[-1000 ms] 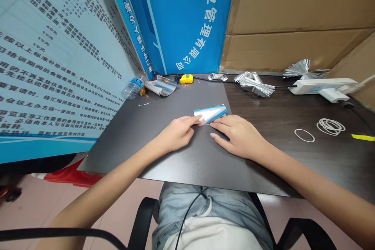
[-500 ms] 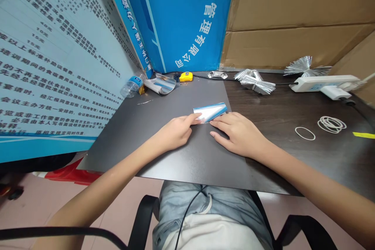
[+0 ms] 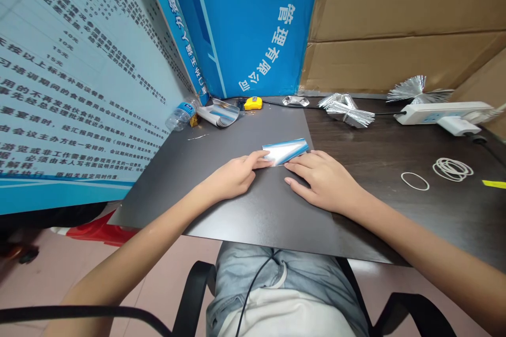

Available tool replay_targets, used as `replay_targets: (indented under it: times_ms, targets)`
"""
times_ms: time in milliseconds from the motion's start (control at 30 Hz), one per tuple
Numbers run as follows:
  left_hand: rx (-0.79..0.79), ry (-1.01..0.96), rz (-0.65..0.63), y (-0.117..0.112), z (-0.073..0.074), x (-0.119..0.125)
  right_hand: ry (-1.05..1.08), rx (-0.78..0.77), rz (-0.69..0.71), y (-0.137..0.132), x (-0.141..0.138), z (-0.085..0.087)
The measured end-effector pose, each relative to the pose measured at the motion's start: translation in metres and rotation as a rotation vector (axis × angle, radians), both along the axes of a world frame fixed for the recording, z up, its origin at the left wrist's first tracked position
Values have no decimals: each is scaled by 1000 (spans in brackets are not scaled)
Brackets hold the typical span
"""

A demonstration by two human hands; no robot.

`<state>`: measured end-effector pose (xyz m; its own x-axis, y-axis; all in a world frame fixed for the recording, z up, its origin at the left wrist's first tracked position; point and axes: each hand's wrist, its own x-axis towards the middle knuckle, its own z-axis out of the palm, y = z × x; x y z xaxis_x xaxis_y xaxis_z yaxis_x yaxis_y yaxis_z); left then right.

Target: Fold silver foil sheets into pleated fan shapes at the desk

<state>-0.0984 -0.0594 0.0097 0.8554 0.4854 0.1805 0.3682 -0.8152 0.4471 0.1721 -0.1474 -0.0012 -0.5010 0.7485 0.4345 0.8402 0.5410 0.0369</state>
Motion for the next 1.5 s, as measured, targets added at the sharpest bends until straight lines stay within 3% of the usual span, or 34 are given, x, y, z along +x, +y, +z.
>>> replay_targets:
  times_ms: [800, 1100, 1500]
  targets:
    - [184, 71, -25, 1, -1, 2, 1, -18, 10, 0, 1, 0]
    - [518, 118, -142, 2, 4, 20, -38, 44, 12, -3, -1, 4]
    - [637, 257, -139, -2, 9, 42, 88, -109, -87, -7, 8, 3]
